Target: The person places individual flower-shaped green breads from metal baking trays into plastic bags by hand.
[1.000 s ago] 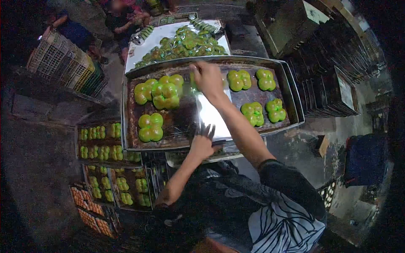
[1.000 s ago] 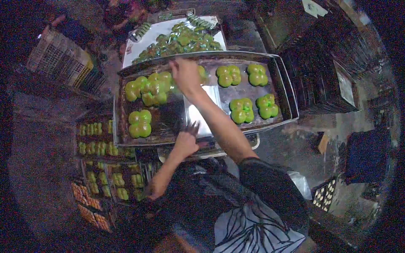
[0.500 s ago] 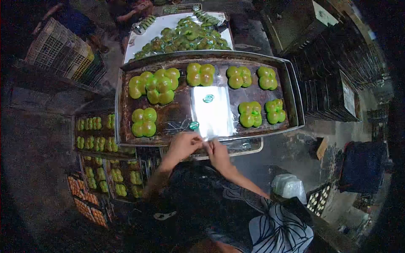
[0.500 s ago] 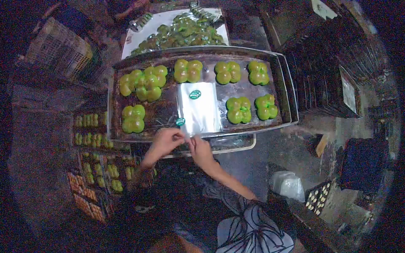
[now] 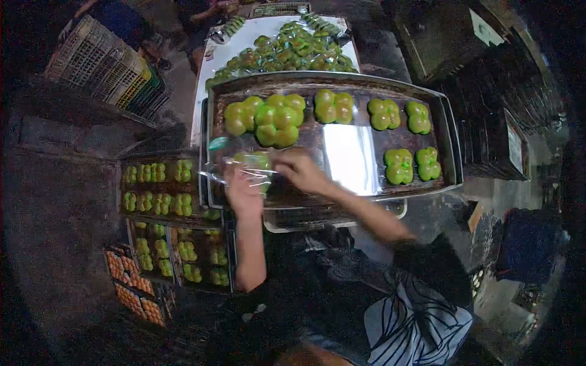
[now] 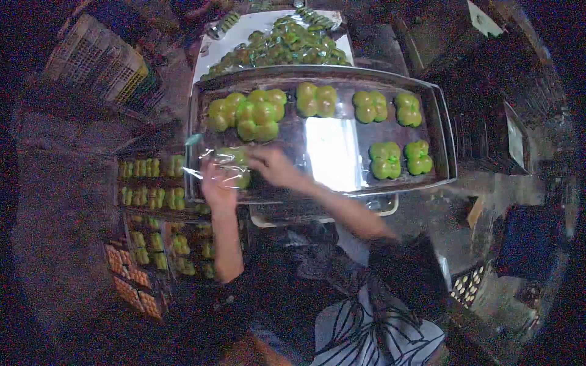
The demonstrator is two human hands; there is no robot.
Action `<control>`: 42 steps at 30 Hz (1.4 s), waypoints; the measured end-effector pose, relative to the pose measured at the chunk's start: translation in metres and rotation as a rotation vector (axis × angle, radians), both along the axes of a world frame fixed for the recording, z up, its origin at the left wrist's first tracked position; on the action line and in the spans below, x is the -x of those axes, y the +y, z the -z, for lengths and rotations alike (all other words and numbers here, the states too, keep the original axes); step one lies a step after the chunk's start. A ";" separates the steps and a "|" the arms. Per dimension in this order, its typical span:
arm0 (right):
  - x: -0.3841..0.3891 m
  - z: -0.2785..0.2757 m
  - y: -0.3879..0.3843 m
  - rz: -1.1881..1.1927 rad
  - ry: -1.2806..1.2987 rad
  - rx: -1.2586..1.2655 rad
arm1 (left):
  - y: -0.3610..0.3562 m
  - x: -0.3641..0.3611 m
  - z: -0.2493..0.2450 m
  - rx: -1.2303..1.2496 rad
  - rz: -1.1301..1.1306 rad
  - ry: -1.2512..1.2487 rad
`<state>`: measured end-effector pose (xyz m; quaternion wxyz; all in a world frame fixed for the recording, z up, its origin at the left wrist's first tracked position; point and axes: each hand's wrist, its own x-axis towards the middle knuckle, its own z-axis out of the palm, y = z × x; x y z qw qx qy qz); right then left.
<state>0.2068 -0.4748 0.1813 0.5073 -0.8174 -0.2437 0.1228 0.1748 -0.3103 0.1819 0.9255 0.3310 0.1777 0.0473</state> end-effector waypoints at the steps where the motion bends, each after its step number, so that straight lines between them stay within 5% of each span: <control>1: -0.023 0.012 0.002 0.161 -0.491 0.479 | 0.018 -0.008 0.001 -0.045 -0.125 0.006; 2: -0.046 0.001 0.001 0.146 -0.797 0.741 | 0.035 -0.016 0.003 -0.087 -0.247 0.013; 4: -0.098 0.054 -0.009 -0.009 -0.963 0.739 | 0.051 -0.027 -0.006 -0.025 -0.260 -0.068; 8: -0.052 0.013 0.036 0.641 -0.625 0.350 | 0.068 -0.053 -0.021 0.182 -0.435 -0.109; 10: -0.009 -0.027 0.052 0.472 -0.777 0.146 | 0.045 -0.059 -0.022 0.187 -0.457 -0.042; 12: 0.007 -0.052 0.055 0.375 -0.852 0.225 | 0.016 -0.045 -0.003 -0.131 -0.048 -0.254; 17: 0.020 -0.072 0.029 0.591 -0.776 0.285 | -0.046 -0.024 -0.048 0.250 0.198 -0.307; 20: 0.031 -0.084 0.004 0.537 -0.611 0.399 | -0.085 -0.009 -0.048 -0.045 0.111 0.065; 21: 0.041 -0.081 -0.006 0.518 -0.577 0.115 | -0.069 -0.013 -0.047 0.233 0.339 -0.042; 22: 0.051 -0.077 -0.017 0.485 -0.537 -0.169 | -0.063 -0.013 -0.050 0.210 0.410 -0.076; 24: 0.064 -0.066 -0.036 0.744 -0.387 -0.088 | -0.089 0.005 -0.038 0.212 0.253 0.127; 25: 0.054 -0.063 -0.049 0.663 -0.035 0.094 | -0.107 0.018 -0.012 0.180 0.238 0.219; 26: 0.034 -0.021 -0.064 0.608 -0.428 0.088 | -0.119 0.029 -0.023 -0.049 0.383 0.105; 27: 0.016 -0.023 -0.082 0.570 -0.018 0.175 | -0.125 0.034 -0.030 -0.092 0.482 0.158; 28: -0.002 -0.049 -0.097 0.661 -0.309 0.086 | -0.129 0.043 -0.007 -0.345 0.591 -0.067; 30: -0.056 -0.079 -0.101 0.779 -0.516 0.070 | -0.140 0.056 0.013 -1.631 0.562 -0.673; 32: -0.096 -0.093 -0.087 0.730 -0.537 0.077 | -0.145 0.063 0.056 -1.957 1.207 -0.645; 34: -0.087 -0.076 -0.073 0.613 -0.805 0.048 | -0.141 0.054 0.030 -2.022 1.201 -0.608; 35: -0.063 -0.058 -0.074 0.464 -0.687 0.031 | -0.132 0.049 0.017 -2.079 1.205 -0.562; 39: 0.099 -0.031 -0.108 -0.151 0.698 -0.075 | -0.098 0.042 -0.011 -1.762 0.921 -0.360; 40: 0.126 -0.001 -0.108 -0.068 0.451 0.036 | -0.100 0.039 -0.023 -1.593 0.926 -0.278; 41: 0.135 -0.017 -0.101 0.258 0.181 0.120 | -0.102 0.037 -0.029 -1.421 0.930 -0.196; 42: 0.134 -0.009 -0.098 0.252 0.190 0.125 | -0.107 0.037 -0.025 -1.414 0.931 -0.186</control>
